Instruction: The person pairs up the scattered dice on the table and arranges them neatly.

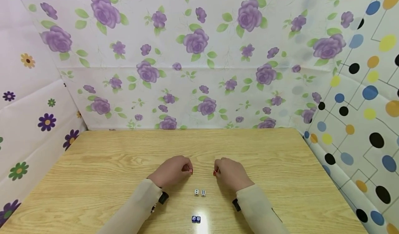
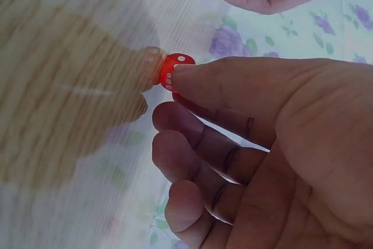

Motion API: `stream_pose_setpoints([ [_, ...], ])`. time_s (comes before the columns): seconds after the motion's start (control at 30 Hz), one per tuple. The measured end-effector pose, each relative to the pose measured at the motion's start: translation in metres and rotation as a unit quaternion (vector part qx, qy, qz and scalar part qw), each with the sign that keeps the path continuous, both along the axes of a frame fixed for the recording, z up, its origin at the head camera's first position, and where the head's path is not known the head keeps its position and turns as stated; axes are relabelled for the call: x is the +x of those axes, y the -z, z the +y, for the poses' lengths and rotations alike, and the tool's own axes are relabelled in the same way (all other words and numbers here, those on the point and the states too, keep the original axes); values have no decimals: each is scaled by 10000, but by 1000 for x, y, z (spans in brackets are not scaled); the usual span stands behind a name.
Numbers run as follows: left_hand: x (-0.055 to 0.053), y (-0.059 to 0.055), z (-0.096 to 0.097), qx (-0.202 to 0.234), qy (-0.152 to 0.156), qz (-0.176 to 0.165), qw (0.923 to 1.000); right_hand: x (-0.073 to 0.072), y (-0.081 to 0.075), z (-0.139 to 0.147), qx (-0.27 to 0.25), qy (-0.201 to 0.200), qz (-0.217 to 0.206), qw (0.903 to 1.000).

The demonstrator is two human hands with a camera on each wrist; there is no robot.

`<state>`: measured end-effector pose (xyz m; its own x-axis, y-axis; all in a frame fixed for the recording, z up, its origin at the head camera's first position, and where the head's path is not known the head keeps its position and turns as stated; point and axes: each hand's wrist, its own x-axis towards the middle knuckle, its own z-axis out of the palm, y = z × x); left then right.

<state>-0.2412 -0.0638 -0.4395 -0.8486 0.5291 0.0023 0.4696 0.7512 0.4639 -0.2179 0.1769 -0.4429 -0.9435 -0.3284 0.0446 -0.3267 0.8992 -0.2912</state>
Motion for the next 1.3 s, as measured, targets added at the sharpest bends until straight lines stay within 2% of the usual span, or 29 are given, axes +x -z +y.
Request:
stream_pose_setpoints([
  [0.27,0,0,2,162,-61,-202,9996,1,0,-1,-29,19,0,10000],
  [0.47,0,2,6,137,-41,-195,9997,1,-2,-6,-102,-10,-68,9999],
  [0.77,2,-1,12,128,132,-228,9996,0,-2,-14,-363,-246,-300,9986],
  [0.97,2,2,15,142,226,-118,9996,0,0,-16,-407,-442,-288,9978],
  [1.3,3,2,18,248,233,-169,9993,0,0,-16,-469,-522,-304,9971],
])
